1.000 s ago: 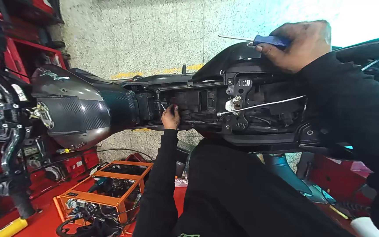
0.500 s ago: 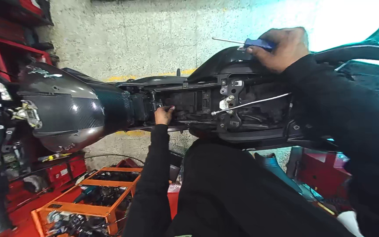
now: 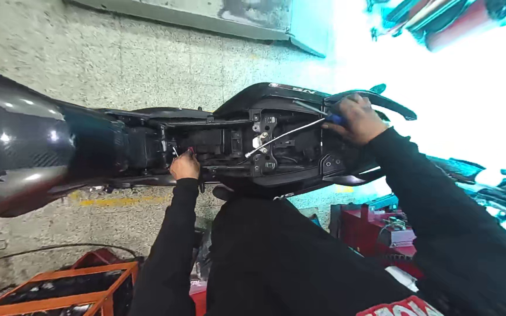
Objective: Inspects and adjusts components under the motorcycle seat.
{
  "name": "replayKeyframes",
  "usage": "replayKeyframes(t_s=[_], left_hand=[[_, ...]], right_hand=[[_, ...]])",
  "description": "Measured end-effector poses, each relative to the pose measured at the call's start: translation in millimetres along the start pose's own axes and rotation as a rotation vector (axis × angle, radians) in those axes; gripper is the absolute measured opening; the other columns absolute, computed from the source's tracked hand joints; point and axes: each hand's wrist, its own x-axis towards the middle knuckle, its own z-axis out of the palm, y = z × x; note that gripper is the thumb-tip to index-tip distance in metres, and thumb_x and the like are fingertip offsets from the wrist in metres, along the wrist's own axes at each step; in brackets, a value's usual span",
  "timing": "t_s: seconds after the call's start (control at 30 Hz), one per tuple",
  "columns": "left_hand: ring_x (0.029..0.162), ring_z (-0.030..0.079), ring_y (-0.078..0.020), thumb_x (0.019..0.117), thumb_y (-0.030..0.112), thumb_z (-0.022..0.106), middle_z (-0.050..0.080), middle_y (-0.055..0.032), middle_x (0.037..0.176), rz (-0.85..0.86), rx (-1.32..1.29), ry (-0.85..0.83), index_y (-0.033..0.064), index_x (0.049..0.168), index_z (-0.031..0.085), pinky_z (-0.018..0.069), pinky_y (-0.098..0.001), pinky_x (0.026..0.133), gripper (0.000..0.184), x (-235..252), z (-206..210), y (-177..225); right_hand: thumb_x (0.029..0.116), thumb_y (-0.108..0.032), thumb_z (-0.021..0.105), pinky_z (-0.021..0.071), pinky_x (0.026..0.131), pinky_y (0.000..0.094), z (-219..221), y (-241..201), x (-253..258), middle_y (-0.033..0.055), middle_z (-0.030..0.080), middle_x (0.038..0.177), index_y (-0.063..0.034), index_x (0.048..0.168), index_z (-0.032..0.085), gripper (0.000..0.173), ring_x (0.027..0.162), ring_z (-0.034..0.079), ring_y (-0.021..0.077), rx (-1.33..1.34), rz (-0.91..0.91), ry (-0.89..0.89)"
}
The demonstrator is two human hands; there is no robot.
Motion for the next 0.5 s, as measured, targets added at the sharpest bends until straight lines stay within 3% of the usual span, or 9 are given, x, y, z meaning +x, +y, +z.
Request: replayKeyframes(t_s=[0.1,0.2,0.3,0.37,0.4,0.47,0.5], left_hand=[[0.118,0.065,-0.0461,0.1024,0.028,0.053,0.07,-0.0259,0.121,-0.049,0.005,-0.021,0.0072,0.123,0.071,0.0479,-0.0689,0.097,0.035,-1.4,-6.6,14.9],[0.121,0.063,-0.0474,0.1008,0.026,0.057,0.068,-0.0259,0.127,-0.064,-0.101,-0.029,0.0108,0.13,0.069,0.0462,-0.0698,0.1,0.035,-9.8,-10.6,6.4],[0.123,0.063,-0.0432,0.102,0.026,0.055,0.068,-0.0221,0.13,-0.033,-0.307,0.156,0.0089,0.13,0.07,0.0456,-0.0658,0.105,0.036,-47.7,4.1,-28.4],[0.121,0.066,-0.0378,0.1016,0.026,0.056,0.07,-0.0196,0.128,-0.049,-0.423,0.265,0.0067,0.126,0.071,0.0472,-0.0604,0.106,0.035,-90.9,29.0,-55.7],[0.118,0.067,-0.0371,0.1017,0.025,0.055,0.07,-0.0196,0.127,-0.077,-0.474,0.276,0.0055,0.126,0.071,0.048,-0.059,0.105,0.035,-112.9,39.4,-68.9],[0.111,0.069,-0.0365,0.1018,0.024,0.055,0.07,-0.0193,0.126,-0.192,-0.556,0.205,0.0062,0.128,0.07,0.0506,-0.058,0.101,0.035,-158.1,61.0,-96.5],[0.109,0.069,-0.0367,0.1015,0.023,0.056,0.07,-0.0195,0.125,-0.257,-0.6,0.135,0.0067,0.127,0.07,0.0512,-0.0588,0.1,0.034,-177.2,73.3,-109.6]], right_hand=[[0.0922,-0.028,0.073,0.0443,0.097,0.0675,13.9,-4.1,8.5,0.0239,0.068,0.109,0.0012,0.106,0.066,0.033,0.114,0.061,0.0483,-0.073,-0.07,0.008],[0.0845,-0.012,0.075,0.0457,0.096,0.0656,18.5,-0.1,16.3,0.0266,0.069,0.106,0.004,0.104,0.066,0.027,0.109,0.063,0.0492,-0.051,-0.167,0.006],[0.0885,-0.006,0.07,0.0524,0.092,0.0636,-8.9,0.7,16.5,0.03,0.067,0.108,0.008,0.114,0.065,0.029,0.104,0.066,0.0486,0.015,-0.054,0.061],[0.0966,-0.012,0.067,0.0546,0.085,0.0642,-33.7,-3.5,1.0,0.0322,0.066,0.103,0.0117,0.119,0.057,0.034,0.095,0.068,0.0475,0.087,0.105,0.096],[0.0983,-0.016,0.065,0.0559,0.084,0.0606,-41.5,-0.5,-6.2,0.0321,0.066,0.103,0.0144,0.125,0.052,0.043,0.093,0.069,0.0433,0.123,0.137,0.141],[0.0989,-0.02,0.063,0.0585,0.089,0.0375,-44.2,0.0,-15.7,0.0221,0.065,0.106,0.0174,0.138,0.041,0.058,0.094,0.068,0.0178,0.253,0.118,0.274],[0.0989,-0.018,0.064,0.0567,0.091,0.0303,-42.7,-5.9,-17.1,0.0202,0.063,0.11,0.0177,0.141,0.037,0.062,0.097,0.065,0.0103,0.32,0.126,0.327]])
